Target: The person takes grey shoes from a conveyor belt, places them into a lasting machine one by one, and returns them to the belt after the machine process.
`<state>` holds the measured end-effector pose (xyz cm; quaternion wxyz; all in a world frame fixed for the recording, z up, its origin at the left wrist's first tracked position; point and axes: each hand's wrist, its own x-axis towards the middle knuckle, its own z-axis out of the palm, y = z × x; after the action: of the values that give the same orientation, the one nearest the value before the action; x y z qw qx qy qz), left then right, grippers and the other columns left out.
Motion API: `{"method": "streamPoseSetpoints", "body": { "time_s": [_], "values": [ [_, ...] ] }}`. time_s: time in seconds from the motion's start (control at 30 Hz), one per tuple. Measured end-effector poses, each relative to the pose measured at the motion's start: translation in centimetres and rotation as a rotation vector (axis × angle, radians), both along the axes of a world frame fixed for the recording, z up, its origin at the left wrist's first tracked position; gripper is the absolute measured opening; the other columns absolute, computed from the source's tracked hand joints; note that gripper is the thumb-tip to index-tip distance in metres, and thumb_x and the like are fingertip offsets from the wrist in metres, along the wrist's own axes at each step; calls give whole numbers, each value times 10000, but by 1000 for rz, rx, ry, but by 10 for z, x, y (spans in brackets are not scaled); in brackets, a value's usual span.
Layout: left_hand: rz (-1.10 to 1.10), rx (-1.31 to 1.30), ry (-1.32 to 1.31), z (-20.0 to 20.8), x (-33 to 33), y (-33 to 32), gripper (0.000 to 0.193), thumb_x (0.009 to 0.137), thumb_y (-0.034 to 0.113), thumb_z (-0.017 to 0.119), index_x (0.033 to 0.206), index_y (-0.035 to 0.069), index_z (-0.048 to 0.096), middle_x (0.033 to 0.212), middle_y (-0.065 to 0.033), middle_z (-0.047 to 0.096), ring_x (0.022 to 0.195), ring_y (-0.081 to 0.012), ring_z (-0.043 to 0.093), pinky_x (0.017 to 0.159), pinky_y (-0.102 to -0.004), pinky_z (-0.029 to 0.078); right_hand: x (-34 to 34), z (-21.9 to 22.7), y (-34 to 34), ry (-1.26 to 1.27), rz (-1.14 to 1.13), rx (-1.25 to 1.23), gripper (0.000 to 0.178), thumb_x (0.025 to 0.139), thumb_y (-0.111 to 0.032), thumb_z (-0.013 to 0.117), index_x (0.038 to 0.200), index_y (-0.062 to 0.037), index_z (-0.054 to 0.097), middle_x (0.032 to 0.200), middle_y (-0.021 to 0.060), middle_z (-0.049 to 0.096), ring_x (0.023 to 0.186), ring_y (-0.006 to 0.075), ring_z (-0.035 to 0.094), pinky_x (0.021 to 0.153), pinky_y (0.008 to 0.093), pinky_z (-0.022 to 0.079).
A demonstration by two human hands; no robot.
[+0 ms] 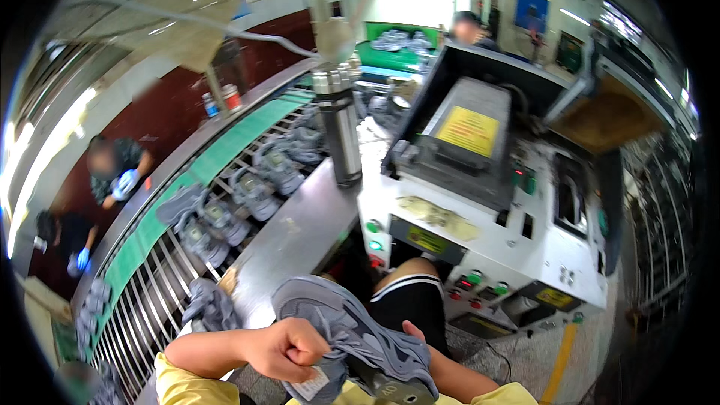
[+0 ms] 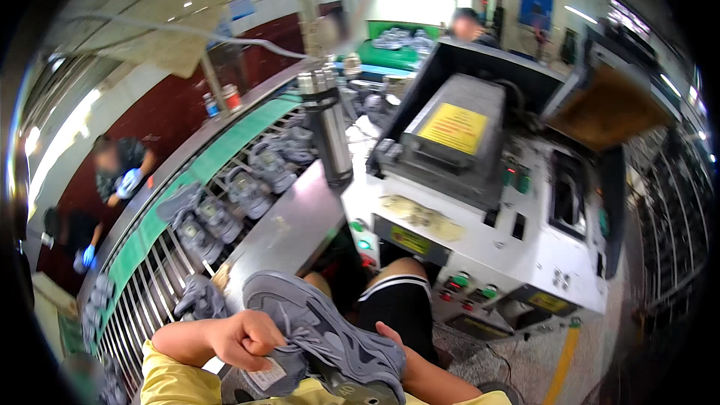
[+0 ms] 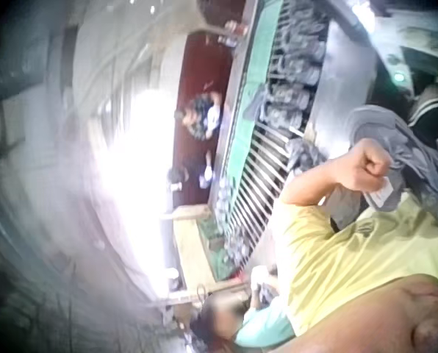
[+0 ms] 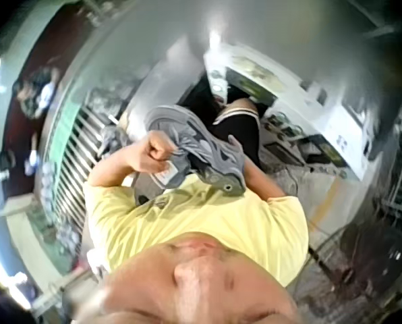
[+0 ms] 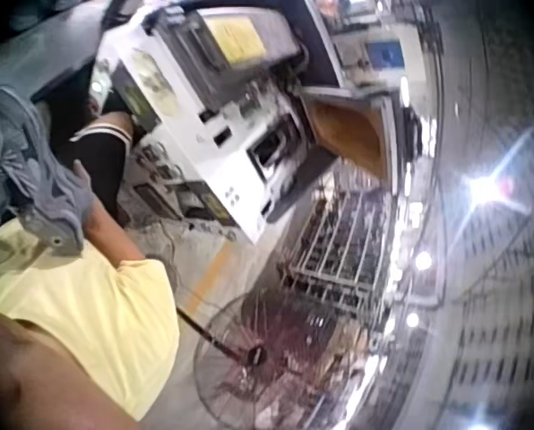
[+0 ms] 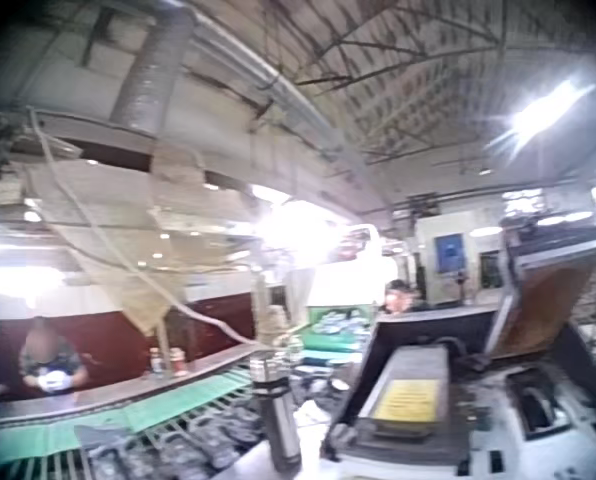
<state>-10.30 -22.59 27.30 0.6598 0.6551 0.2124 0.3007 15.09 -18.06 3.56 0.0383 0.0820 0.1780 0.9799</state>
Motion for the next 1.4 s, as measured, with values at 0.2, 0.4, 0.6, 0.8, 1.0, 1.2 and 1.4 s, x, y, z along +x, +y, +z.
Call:
{"method": "streamPoseSetpoints", "body": {
  "time_s": [0.2, 0.4, 0.6, 0.8, 1.0, 1.2, 1.4],
  "values": [
    [-286, 233, -49, -2, 96, 55, 148, 761, 39, 652, 701, 75, 522, 588, -37, 372, 511, -201, 396, 474, -320, 300, 64, 26, 1, 48, -372, 249, 860, 715, -399, 601, 1443, -73, 280, 1430, 187, 360, 1276, 362, 403, 1072, 486, 319],
    [-161, 1181, 200, 18, 177, 68, 577, 692, 288, 690, 1228, 112, 568, 692, -48, 440, 565, -216, 481, 516, -331, 387, 125, 79, 6, -254, -1005, 538, 850, 667, -346, 599, 1420, -70, 317, 1383, 196, 409, 1222, 370, 454, 1024, 513, 377],
    [242, 751, 345, -71, 128, 101, 462, 717, 109, 724, 1147, 9, 587, 711, -46, 568, 585, -180, 561, 559, -270, 465, 211, 124, 35, -611, -1447, 727, 837, 633, -300, 602, 1396, -62, 352, 1338, 201, 456, 1164, 374, 506, 981, 528, 431],
    [1149, 90, 447, -242, -19, 66, 204, 791, -22, 575, 990, -5, 616, 743, -29, 625, 685, -104, 576, 640, -251, 473, 372, 137, 139, -1654, -1890, 954, 873, 570, -180, 590, 1405, -49, 370, 1292, 130, 496, 1138, 261, 518, 958, 351, 435],
    [1584, 208, 926, -309, -96, 24, 91, 751, 52, 596, 818, 0, 629, 581, -77, 529, 513, -163, 481, 488, -319, 368, 409, 236, 284, -2769, -1190, 1355, 842, 572, -299, 669, 1359, -89, 455, 1121, 173, 624, 1022, 298, 611, 917, 356, 459],
    [1753, 168, 890, -364, -124, 11, 85, 736, 53, 603, 775, -19, 623, 578, -99, 536, 518, -196, 492, 507, -338, 388, 356, 249, 381, -3147, -246, 1394, 862, 540, -385, 679, 1353, -184, 473, 1304, 187, 532, 1241, 324, 474, 979, 405, 435],
    [1636, -70, 688, -320, -87, 22, 58, 752, 19, 582, 779, -28, 603, 632, -73, 593, 569, -120, 541, 546, -265, 431, 371, 201, 397, -3116, -8, 1301, 869, 567, -393, 655, 1387, -202, 442, 1378, 203, 451, 1263, 327, 451, 996, 410, 416]
  ]
}}
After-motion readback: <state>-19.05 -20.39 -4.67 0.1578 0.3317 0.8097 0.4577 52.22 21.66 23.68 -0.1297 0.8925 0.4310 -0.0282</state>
